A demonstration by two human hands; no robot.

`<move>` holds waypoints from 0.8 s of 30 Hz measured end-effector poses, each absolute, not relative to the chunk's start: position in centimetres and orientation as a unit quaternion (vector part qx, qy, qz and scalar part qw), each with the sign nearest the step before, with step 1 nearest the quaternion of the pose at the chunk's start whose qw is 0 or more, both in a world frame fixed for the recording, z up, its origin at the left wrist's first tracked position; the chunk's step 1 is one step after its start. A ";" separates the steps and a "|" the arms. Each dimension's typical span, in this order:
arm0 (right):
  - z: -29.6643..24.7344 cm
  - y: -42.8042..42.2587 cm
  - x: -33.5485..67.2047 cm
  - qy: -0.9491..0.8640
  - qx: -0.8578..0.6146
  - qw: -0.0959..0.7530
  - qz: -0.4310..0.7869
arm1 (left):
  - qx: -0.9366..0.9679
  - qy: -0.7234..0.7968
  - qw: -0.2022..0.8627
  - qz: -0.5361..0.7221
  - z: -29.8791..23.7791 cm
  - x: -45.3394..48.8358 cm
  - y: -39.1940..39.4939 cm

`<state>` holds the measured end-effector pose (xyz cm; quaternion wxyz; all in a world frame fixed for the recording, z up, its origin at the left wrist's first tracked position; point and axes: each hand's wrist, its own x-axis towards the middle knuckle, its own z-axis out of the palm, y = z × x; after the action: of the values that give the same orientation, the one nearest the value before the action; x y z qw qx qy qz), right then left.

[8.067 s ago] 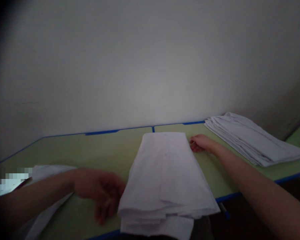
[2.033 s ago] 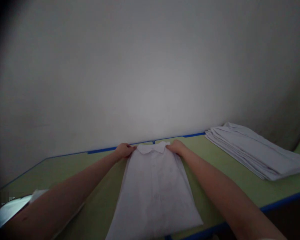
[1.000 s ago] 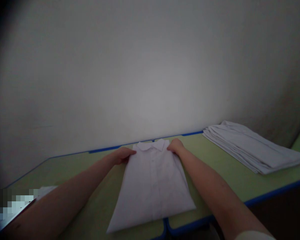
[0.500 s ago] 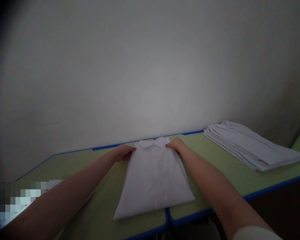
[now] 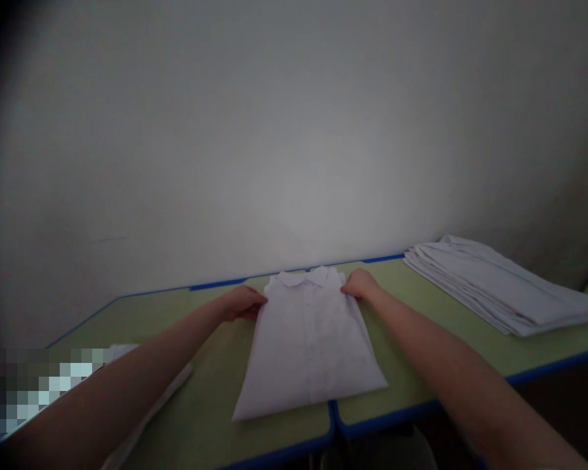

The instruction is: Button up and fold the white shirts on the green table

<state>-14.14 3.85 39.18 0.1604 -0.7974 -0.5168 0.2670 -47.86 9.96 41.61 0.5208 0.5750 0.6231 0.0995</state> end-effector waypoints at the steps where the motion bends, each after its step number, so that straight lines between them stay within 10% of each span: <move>1: 39.3 3.7 -14.2 -0.522 -0.796 0.152 0.267 | 0.580 0.623 0.518 0.085 41.8 -48.0 9.5; 24: 42.7 -5.3 -15.2 -0.475 -0.712 0.185 0.484 | 0.490 0.511 0.706 0.000 45.6 -49.5 0.2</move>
<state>-15.21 -5.35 42.72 0.1849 -0.7117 -0.4747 0.4837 -49.54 0.21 45.57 0.7061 0.4905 0.5108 0.0000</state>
